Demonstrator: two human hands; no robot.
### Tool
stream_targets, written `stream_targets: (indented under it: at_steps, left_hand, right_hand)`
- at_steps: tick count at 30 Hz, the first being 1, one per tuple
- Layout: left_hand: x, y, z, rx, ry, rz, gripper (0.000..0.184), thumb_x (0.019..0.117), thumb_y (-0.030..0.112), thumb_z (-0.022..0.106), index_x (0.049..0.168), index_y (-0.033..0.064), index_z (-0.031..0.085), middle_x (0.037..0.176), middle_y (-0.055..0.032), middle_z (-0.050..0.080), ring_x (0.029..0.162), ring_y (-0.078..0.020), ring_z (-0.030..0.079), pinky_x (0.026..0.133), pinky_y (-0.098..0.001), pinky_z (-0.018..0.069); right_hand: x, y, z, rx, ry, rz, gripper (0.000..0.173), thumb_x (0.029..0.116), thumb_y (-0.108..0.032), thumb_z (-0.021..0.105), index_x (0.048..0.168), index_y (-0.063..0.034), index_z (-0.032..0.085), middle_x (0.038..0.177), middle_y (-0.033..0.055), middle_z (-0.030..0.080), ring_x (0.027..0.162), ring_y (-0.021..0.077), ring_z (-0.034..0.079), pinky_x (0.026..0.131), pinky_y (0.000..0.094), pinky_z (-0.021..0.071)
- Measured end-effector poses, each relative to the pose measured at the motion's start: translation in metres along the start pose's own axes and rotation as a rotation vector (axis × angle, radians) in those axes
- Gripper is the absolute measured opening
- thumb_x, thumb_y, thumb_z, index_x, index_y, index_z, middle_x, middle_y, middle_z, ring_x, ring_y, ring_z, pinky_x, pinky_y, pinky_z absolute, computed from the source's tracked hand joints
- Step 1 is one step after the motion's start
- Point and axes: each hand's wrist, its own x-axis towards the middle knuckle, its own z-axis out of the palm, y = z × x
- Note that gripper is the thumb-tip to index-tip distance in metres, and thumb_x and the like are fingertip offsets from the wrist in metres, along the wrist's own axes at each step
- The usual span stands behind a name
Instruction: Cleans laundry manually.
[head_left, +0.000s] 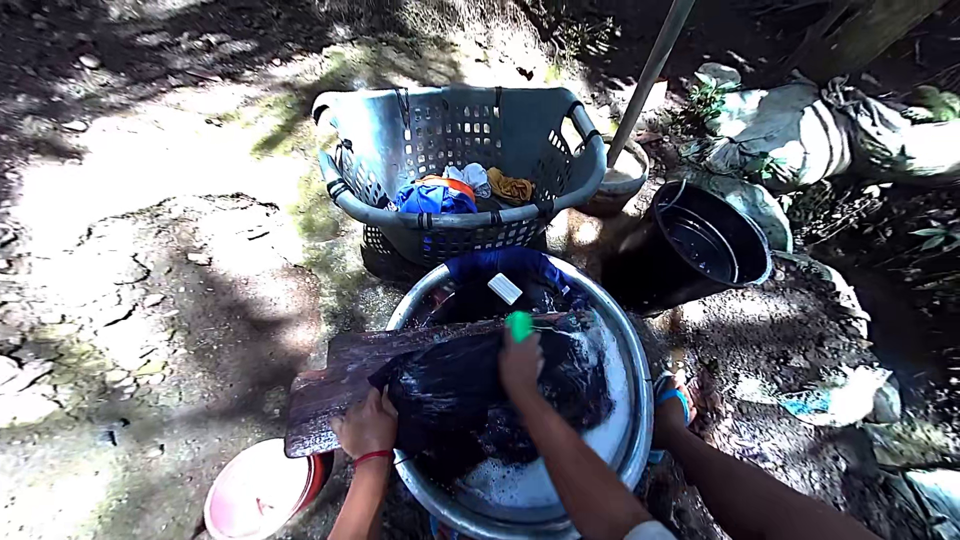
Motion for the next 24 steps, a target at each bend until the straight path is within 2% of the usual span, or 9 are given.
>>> stream_targets:
  at_steps: [2,4,7,11,14,16,19,22,24]
  left_hand:
    - [0.000,0.000,-0.005,0.025,-0.048,-0.013,0.040,0.1098,0.026,0.043,0.117,-0.0039,0.069,0.106,-0.0308,0.071,0.109,-0.0500,0.066,0.102,-0.0669,0.0385]
    - [-0.001,0.001,-0.011,0.034,-0.098,-0.025,0.041,0.1104,0.027,0.042,0.122,-0.0037,0.067,0.110,-0.0311,0.070,0.113,-0.0491,0.065,0.104,-0.0660,0.0374]
    - [-0.003,-0.002,-0.008,0.035,-0.089,-0.017,0.040,0.1100,0.025,0.043,0.123,-0.0034,0.068,0.109,-0.0320,0.070,0.112,-0.0504,0.065,0.104,-0.0672,0.0368]
    - [-0.003,0.003,-0.006,0.041,-0.100,-0.041,0.041,0.1104,0.026,0.042,0.123,-0.0028,0.068,0.112,-0.0311,0.070,0.115,-0.0493,0.064,0.106,-0.0658,0.0357]
    - [0.001,0.003,-0.005,0.038,-0.048,-0.032,0.040,0.1098,0.026,0.044,0.118,-0.0038,0.069,0.107,-0.0317,0.071,0.111,-0.0500,0.065,0.103,-0.0663,0.0380]
    - [-0.001,0.004,-0.005,0.030,-0.054,-0.030,0.040,0.1100,0.026,0.044,0.119,-0.0047,0.069,0.107,-0.0325,0.070,0.111,-0.0504,0.065,0.103,-0.0666,0.0377]
    - [-0.001,0.004,-0.009,0.029,-0.066,-0.018,0.041,0.1101,0.026,0.044,0.119,-0.0058,0.068,0.108,-0.0328,0.070,0.111,-0.0504,0.065,0.103,-0.0661,0.0384]
    - [-0.002,0.000,-0.007,0.026,-0.047,0.002,0.040,0.1098,0.025,0.044,0.117,-0.0069,0.069,0.106,-0.0336,0.070,0.110,-0.0524,0.065,0.101,-0.0678,0.0383]
    - [0.000,-0.002,0.001,0.010,0.022,0.026,0.039,0.1088,0.024,0.046,0.114,-0.0071,0.070,0.101,-0.0339,0.071,0.106,-0.0541,0.066,0.100,-0.0699,0.0387]
  right_hand:
    - [-0.074,-0.065,0.049,0.002,-0.219,-0.263,0.053,0.1063,-0.022,0.048,0.159,-0.0281,0.041,0.154,0.0370,0.036,0.129,0.0527,0.052,0.101,0.0615,0.0484]
    - [-0.102,-0.070,0.062,-0.004,-0.317,-0.416,0.054,0.1056,-0.027,0.051,0.158,-0.0319,0.042,0.152,0.0374,0.038,0.125,0.0516,0.056,0.097,0.0598,0.0509]
    - [-0.049,0.032,0.030,0.001,-0.158,-0.280,0.056,0.1022,-0.034,0.056,0.156,-0.0320,0.045,0.147,0.0345,0.046,0.120,0.0505,0.060,0.093,0.0618,0.0517]
    - [0.048,0.160,-0.042,-0.124,0.069,0.194,0.056,0.1052,-0.034,0.051,0.160,-0.0271,0.038,0.148,0.0360,0.045,0.120,0.0524,0.060,0.096,0.0607,0.0517]
    - [0.046,0.089,-0.053,-0.083,-0.001,0.283,0.055,0.1055,-0.023,0.048,0.160,-0.0188,0.037,0.157,0.0346,0.033,0.136,0.0506,0.047,0.107,0.0597,0.0450]
    - [-0.009,0.002,-0.008,-0.035,-0.095,0.006,0.052,0.1066,-0.021,0.047,0.158,-0.0171,0.041,0.155,0.0369,0.034,0.134,0.0531,0.048,0.105,0.0615,0.0453]
    - [-0.077,-0.073,0.044,-0.032,-0.366,-0.379,0.056,0.1061,-0.024,0.050,0.160,-0.0311,0.037,0.156,0.0364,0.033,0.130,0.0525,0.051,0.101,0.0620,0.0474]
    - [-0.033,-0.003,0.013,-0.062,-0.264,-0.383,0.058,0.1021,-0.035,0.056,0.158,-0.0334,0.042,0.149,0.0341,0.045,0.121,0.0509,0.059,0.093,0.0650,0.0500]
    - [0.033,0.082,-0.027,-0.087,-0.089,-0.141,0.059,0.1024,-0.034,0.054,0.159,-0.0258,0.040,0.144,0.0348,0.050,0.117,0.0509,0.062,0.094,0.0633,0.0509]
